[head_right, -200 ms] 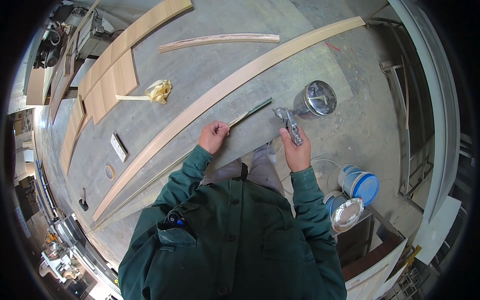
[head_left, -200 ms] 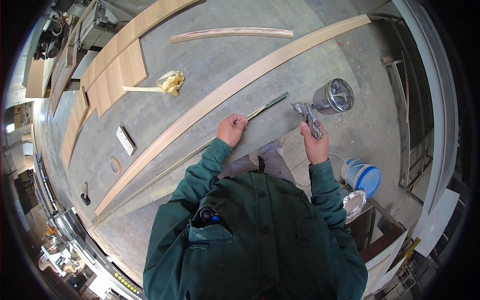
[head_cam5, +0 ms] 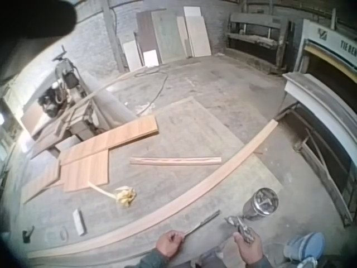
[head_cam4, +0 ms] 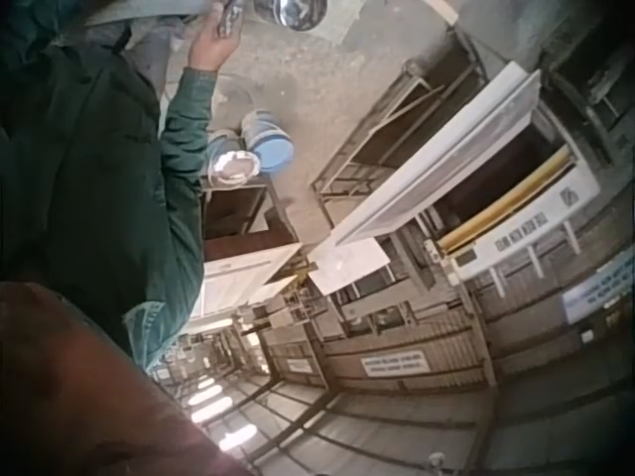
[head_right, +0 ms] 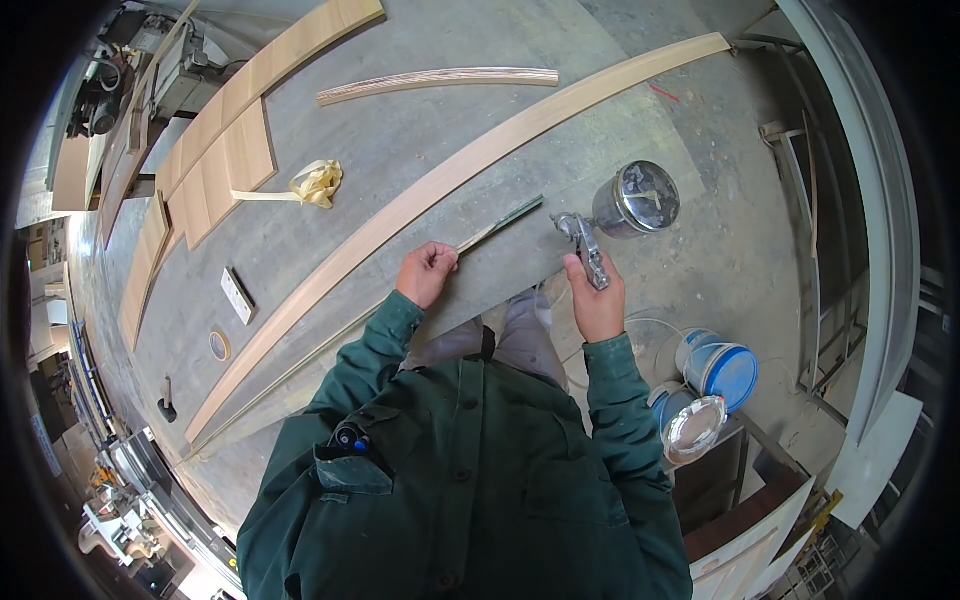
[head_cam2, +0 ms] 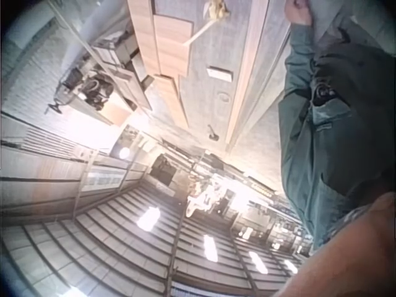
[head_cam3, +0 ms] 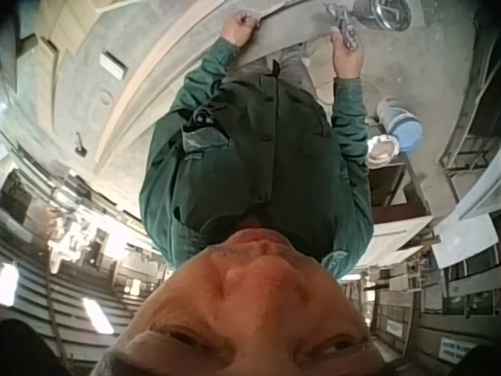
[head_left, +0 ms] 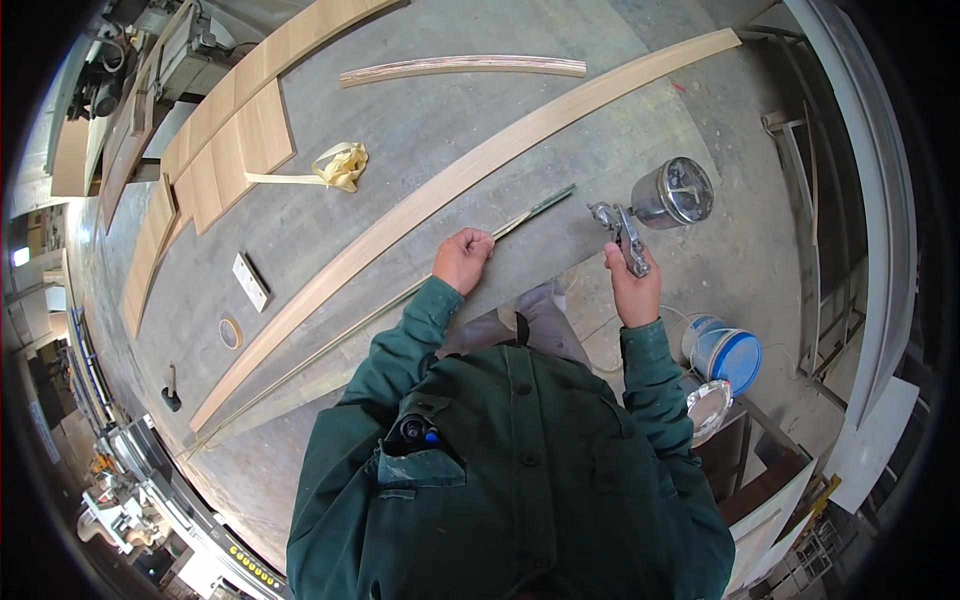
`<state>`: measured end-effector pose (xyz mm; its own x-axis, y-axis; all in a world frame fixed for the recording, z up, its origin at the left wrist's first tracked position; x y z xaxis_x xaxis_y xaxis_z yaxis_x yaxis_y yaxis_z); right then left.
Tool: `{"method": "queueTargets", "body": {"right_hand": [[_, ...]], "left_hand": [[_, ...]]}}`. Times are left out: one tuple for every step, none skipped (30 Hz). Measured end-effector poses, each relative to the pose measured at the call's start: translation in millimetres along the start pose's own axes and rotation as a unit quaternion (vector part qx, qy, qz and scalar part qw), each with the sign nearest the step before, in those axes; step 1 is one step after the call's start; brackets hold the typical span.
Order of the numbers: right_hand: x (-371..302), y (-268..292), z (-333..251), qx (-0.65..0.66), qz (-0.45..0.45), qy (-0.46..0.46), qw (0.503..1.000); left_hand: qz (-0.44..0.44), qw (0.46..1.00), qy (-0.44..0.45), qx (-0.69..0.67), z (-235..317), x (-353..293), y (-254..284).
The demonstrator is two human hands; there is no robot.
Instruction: Applying and securing a decorative trim strip to a curved wooden furniture panel using a mallet and measuring tape.
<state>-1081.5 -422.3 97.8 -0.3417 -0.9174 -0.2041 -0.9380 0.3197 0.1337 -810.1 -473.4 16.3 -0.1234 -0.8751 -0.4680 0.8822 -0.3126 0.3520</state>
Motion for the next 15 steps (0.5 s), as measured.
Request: {"method": "queueTargets", "body": {"right_hand": [[0,0,0,0.004,0.002,0.001,1.000],[0,1,0,0.007,0.003,0.001,1.000],[-1,1,0,0.007,0.002,0.001,1.000],[-2,0,-1,0.000,0.000,0.002,1.000],[-3,0,-1,-0.008,-0.002,0.002,1.000],[-4,-1,-1,-0.008,-0.002,0.002,1.000],[-5,-2,-2,-0.007,-0.012,0.005,1.000],[-7,-3,-2,-0.007,-0.022,0.008,1.000],[-9,-4,-2,-0.006,-0.022,0.008,1.000],[-11,-7,-1,0.005,-0.031,0.000,1.000],[-13,-9,0,0.017,-0.040,-0.008,0.999],[-15,-9,-1,0.017,-0.041,-0.008,0.999],[-16,-10,0,0.018,-0.063,-0.046,0.997],[-18,-11,0,0.020,-0.085,-0.083,0.993],[-19,-13,0,0.020,-0.085,-0.083,0.993]], "left_hand": [[0.000,1.000,0.000,0.000,2,0,0],[-0.001,1.000,-0.001,0.000,3,0,1],[-0.002,1.000,-0.002,0.000,4,-1,1],[-0.001,1.000,-0.001,-0.001,3,-1,0],[0.002,1.000,-0.004,-0.002,3,-1,0],[0.004,1.000,-0.006,-0.003,3,-1,0],[0.004,1.000,-0.006,-0.004,3,-1,0],[-0.002,1.000,-0.003,-0.003,3,-1,0],[-0.009,1.000,-0.001,-0.003,2,-1,0],[-0.009,1.000,0.000,-0.002,1,-1,0],[-0.008,1.000,-0.002,-0.006,0,-1,0],[-0.007,1.000,-0.004,-0.010,0,-1,0],[-0.007,1.000,-0.003,-0.010,-1,-1,0],[-0.004,1.000,-0.002,-0.002,-1,-1,0],[-0.002,1.000,-0.001,0.007,-2,0,0]]}}
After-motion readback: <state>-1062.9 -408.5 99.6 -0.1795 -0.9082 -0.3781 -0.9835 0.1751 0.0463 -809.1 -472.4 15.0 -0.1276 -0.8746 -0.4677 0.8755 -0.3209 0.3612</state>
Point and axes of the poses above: each hand's wrist, its own x-axis towards the middle knuckle, its own y-axis out of the back of the hand, z = x × y, the point moved 1 cm from there along x, towards the middle knuckle, and after that the axes turned 10 degrees about x, right-handed, at the moved point
